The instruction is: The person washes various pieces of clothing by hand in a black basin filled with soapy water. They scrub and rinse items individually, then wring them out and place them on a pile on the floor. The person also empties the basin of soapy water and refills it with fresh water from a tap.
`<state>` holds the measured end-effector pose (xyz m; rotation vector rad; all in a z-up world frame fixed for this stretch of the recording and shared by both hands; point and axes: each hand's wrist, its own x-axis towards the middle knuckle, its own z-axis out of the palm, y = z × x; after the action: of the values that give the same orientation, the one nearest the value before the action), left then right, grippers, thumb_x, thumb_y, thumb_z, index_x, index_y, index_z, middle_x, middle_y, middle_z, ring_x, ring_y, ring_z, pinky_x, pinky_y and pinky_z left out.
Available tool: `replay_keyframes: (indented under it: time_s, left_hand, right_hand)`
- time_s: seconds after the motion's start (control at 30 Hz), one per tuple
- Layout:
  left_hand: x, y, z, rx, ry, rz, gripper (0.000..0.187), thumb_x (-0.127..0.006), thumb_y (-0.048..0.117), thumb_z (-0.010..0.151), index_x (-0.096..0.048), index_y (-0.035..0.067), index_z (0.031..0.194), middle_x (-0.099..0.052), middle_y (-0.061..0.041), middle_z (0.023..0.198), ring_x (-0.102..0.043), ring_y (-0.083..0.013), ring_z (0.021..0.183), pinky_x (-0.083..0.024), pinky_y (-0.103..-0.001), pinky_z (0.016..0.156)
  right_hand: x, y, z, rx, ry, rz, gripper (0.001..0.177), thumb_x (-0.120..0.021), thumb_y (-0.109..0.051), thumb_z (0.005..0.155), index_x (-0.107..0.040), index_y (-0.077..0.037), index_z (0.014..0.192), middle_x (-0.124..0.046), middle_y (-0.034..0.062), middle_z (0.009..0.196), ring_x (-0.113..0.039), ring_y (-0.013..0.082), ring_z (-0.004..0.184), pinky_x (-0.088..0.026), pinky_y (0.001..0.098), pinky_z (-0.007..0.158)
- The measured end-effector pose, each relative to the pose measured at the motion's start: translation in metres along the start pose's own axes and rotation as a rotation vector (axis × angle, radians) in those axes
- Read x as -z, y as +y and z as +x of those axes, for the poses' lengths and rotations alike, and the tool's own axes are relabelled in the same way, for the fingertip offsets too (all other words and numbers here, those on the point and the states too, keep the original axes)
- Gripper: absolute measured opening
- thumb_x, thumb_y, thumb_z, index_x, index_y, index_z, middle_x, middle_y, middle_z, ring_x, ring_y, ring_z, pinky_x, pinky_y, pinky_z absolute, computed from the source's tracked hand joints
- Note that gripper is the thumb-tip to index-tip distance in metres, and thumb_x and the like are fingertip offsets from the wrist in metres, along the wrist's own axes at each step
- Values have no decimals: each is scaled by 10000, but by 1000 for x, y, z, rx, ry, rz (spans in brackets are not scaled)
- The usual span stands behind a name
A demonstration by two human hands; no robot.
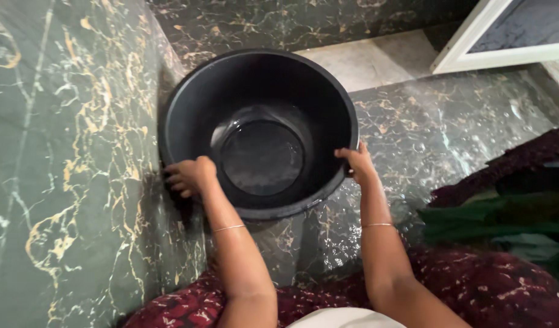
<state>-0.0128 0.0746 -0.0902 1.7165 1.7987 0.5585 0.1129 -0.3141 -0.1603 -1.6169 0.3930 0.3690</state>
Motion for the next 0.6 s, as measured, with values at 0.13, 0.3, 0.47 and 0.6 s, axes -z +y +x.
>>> replay_keyframes:
  time_s: [0.13,0.3,0.47,0.6]
  left_hand:
    - [13,33,-41,-279,-32,-150,779,-743,259,847,-376,-56,1458,-326,-317,1513,-347,-469,1430,-325,-611,1091]
    - [148,86,-130,-394,-840,-1140,310,-682,346,918,-779,75,1036,-794,-52,959,-726,-137,915,-493,-313,880]
    - [276,63,-219,-872,-1495,-1415,245,-715,267,990,-712,63,854,-753,-59,939,-672,-201,939,-482,-379,954]
    - [303,43,-255,-778,-2098,-1493,365,-654,415,973,-795,83,920,-739,11,1005,-657,-202,1076,-393,-453,1128]
  right_hand:
    - [-4,22,23,110,64,33,748,-656,47,635,-480,-125,1341,-622,127,987,-618,300,900,-525,445,661]
    - [1,24,40,106,110,-13,793,-630,75,594,-464,-157,1335,-623,133,965,-627,295,803,-537,439,601]
    - [15,10,36,0,123,-210,720,-666,23,652,-429,-74,1325,-610,203,947,-609,321,778,-504,504,576]
    - [19,2,23,-21,69,-200,738,-685,-8,657,-441,-95,1348,-609,175,954,-625,332,792,-500,528,602]
